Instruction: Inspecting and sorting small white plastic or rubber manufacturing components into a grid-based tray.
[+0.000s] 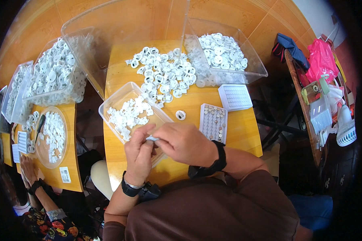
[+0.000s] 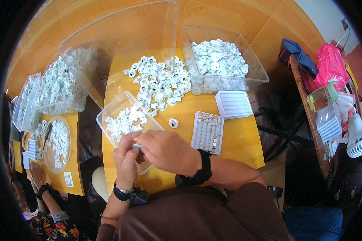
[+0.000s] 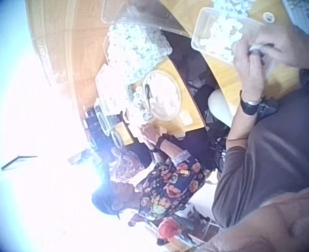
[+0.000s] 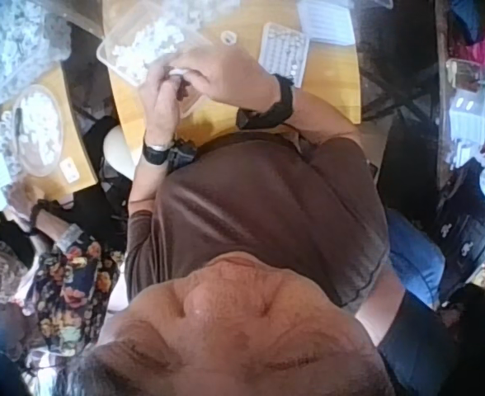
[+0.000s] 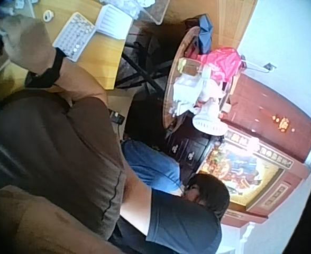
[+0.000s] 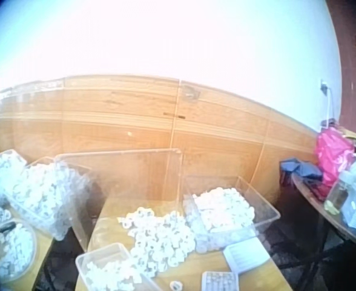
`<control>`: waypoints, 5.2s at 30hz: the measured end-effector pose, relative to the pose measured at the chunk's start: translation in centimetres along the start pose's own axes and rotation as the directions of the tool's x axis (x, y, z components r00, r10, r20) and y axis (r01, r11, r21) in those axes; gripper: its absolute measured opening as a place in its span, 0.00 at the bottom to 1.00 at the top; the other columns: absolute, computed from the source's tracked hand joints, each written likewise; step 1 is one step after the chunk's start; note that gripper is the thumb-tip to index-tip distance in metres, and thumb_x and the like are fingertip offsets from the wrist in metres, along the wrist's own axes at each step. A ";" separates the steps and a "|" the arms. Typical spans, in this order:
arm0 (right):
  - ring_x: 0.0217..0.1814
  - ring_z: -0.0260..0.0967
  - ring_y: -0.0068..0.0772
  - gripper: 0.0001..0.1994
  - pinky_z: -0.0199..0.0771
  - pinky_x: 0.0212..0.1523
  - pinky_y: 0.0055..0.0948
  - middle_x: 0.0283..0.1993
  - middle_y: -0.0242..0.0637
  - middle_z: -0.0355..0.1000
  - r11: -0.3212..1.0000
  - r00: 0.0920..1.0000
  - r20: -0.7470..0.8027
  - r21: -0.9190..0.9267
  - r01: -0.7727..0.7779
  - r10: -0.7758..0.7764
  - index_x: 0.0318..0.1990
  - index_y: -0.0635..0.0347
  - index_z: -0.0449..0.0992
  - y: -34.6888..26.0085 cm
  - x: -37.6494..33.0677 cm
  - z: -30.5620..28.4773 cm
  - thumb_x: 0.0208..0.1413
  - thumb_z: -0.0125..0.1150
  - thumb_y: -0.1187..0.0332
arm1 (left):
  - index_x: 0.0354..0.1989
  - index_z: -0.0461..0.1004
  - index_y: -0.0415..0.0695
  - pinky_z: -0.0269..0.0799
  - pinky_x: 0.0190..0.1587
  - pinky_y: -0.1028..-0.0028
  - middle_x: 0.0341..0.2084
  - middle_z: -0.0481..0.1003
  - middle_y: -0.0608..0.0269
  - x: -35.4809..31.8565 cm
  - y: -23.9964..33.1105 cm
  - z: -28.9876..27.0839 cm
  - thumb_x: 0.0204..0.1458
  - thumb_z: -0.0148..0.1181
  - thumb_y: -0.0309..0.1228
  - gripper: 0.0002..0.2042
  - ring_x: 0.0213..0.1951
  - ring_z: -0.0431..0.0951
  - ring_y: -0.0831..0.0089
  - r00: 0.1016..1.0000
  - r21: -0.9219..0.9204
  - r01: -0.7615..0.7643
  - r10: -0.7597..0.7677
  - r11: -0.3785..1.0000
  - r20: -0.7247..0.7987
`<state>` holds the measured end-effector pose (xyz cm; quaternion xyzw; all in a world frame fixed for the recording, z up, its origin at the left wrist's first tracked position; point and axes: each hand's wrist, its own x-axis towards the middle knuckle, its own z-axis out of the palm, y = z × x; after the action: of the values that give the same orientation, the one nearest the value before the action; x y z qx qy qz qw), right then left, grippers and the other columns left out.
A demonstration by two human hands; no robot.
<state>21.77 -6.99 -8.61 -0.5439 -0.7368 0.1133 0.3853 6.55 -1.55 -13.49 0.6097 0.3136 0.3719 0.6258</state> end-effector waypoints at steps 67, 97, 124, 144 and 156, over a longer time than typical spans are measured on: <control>0.27 0.74 0.21 0.05 0.72 0.30 0.21 0.26 0.35 0.76 0.586 0.923 0.075 0.752 -0.300 0.376 0.32 0.67 0.75 2.2 -2.9 -0.3 0.53 0.59 0.73 | 0.52 0.66 0.30 0.67 0.42 0.73 0.40 0.72 0.53 0.0 -1.9 0.4 0.54 0.52 0.35 0.22 0.39 0.73 0.70 0.984 -0.112 -0.172 0.176 0.979 0.026; 0.17 0.68 0.19 0.07 0.65 0.20 0.23 0.17 0.32 0.73 0.659 0.944 -0.109 0.741 -0.131 0.311 0.26 0.65 0.71 2.4 -3.8 0.7 0.52 0.59 0.72 | 0.50 0.65 0.33 0.63 0.46 0.72 0.41 0.68 0.56 -0.2 -2.0 -1.0 0.55 0.54 0.44 0.25 0.40 0.69 0.70 0.967 -0.138 -0.165 0.188 0.977 0.172; 0.18 0.70 0.21 0.07 0.65 0.21 0.23 0.18 0.32 0.74 0.676 0.936 -0.055 0.706 -0.210 0.348 0.26 0.64 0.73 2.1 -3.7 0.2 0.53 0.59 0.70 | 0.45 0.66 0.34 0.62 0.34 0.75 0.34 0.69 0.58 -0.2 -1.4 0.5 0.52 0.57 0.44 0.23 0.29 0.67 0.74 0.971 -0.149 -0.195 0.212 0.969 0.111; 0.32 0.72 0.22 0.05 0.71 0.32 0.23 0.30 0.35 0.76 0.809 0.910 -0.150 0.530 -0.256 0.386 0.35 0.64 0.76 2.1 -4.5 -3.7 0.53 0.60 0.72 | 0.45 0.66 0.34 0.69 0.34 0.72 0.33 0.72 0.49 0.0 -0.2 1.1 0.53 0.57 0.39 0.20 0.29 0.72 0.67 0.971 -0.239 -0.199 0.224 0.950 0.081; 0.37 0.71 0.43 0.08 0.70 0.40 0.39 0.32 0.42 0.73 0.778 0.794 -0.356 -0.229 -0.585 0.492 0.32 0.62 0.79 7.5 -11.9 -11.3 0.51 0.60 0.67 | 0.46 0.67 0.36 0.69 0.34 0.73 0.33 0.73 0.53 0.2 0.0 1.0 0.53 0.58 0.38 0.19 0.30 0.73 0.70 0.977 -0.296 -0.162 0.195 0.941 0.085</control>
<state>36.25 -17.50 -10.66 -0.7998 -0.4950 0.0187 0.3390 7.49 -1.91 -13.41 0.5582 0.1635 0.4338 0.6881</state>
